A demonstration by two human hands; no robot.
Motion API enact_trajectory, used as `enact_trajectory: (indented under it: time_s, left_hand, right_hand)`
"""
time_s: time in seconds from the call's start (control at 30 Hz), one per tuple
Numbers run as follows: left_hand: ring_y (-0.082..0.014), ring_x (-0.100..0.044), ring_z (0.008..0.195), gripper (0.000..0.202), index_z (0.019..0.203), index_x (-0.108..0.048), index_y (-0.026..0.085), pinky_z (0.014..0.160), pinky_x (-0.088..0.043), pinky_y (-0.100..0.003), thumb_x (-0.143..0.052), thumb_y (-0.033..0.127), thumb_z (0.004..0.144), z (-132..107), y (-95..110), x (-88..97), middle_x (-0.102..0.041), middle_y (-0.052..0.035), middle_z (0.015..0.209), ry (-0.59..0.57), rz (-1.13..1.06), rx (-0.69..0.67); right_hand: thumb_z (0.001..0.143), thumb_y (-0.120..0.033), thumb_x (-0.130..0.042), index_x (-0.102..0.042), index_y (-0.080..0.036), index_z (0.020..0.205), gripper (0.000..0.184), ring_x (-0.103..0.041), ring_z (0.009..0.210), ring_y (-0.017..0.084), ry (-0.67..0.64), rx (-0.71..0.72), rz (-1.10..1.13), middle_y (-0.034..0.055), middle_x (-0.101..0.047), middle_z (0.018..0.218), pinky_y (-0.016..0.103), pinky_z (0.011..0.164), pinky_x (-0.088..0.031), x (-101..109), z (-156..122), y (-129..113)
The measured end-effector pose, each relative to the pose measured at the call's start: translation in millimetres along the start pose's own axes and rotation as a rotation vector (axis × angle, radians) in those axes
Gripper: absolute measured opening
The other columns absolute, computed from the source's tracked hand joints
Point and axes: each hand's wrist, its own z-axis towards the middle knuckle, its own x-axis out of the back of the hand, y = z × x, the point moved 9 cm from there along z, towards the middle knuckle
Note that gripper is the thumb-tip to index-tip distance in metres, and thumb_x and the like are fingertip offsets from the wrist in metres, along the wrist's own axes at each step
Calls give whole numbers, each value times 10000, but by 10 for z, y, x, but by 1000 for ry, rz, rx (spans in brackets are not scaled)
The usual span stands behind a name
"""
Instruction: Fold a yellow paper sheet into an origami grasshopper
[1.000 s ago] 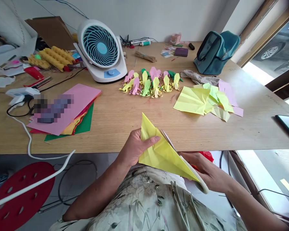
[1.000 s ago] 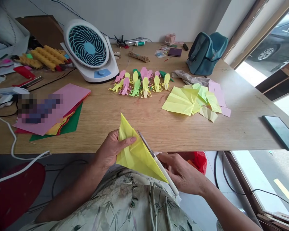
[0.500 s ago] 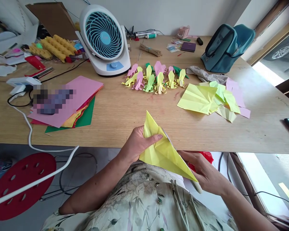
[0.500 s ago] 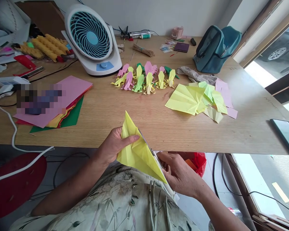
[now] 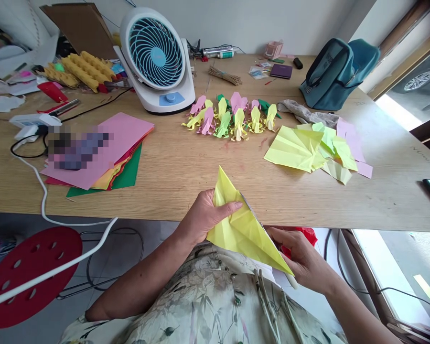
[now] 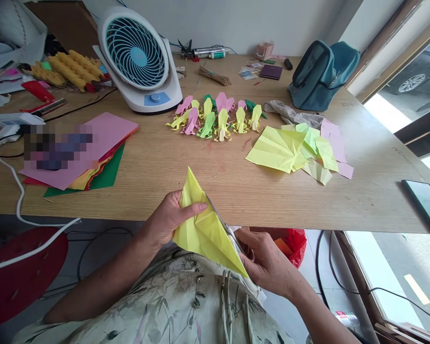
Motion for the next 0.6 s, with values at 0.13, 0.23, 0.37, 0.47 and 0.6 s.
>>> enact_trajectory:
  time_s: [0.13,0.23,0.37,0.47,0.6]
  left_hand:
    - [-156,-663,609,310,789,-723,158,578,-538,-251,-893,358,624,-4,-2,5,-728,-22,731,3,11,-3]
    - [-160,-661,599,316,778,-720,157,570,-535,-255,-895,363,614,-9,-11,8,-725,-21,717,12,21,9]
    - [-181,-681,627,327,796,-723,160,595,-551,-278,-893,363,605,-15,-27,1,-738,-32,745,16,27,29]
    - [-188,-690,643,333,820,-729,161,606,-557,-284,-891,359,606,-14,-33,3,-749,-40,773,21,30,33]
    - [-186,-698,673,333,863,-741,165,630,-563,-280,-888,343,623,-9,-39,-1,-759,-42,809,5,18,26]
  right_hand:
    - [877,-537,-585,-634,-217,758,345,-486,626,192,-15,3,-5,8,-525,599,305,588,-442,-6,8,-25]
    - [874,-511,-590,-648,-221,774,312,-492,620,192,-19,2,-4,8,-537,602,303,585,-449,-3,20,-48]
    - [876,-530,-583,-653,-218,786,332,-504,633,197,-13,4,10,14,-544,602,302,580,-456,0,25,-51]
    - [881,-560,-576,-638,-211,766,373,-519,660,203,-7,-3,19,14,-537,601,300,590,-458,-10,15,-11]
    - [900,-577,-557,-596,-195,738,417,-513,689,189,-3,7,28,10,-529,623,285,616,-451,-40,-5,53]
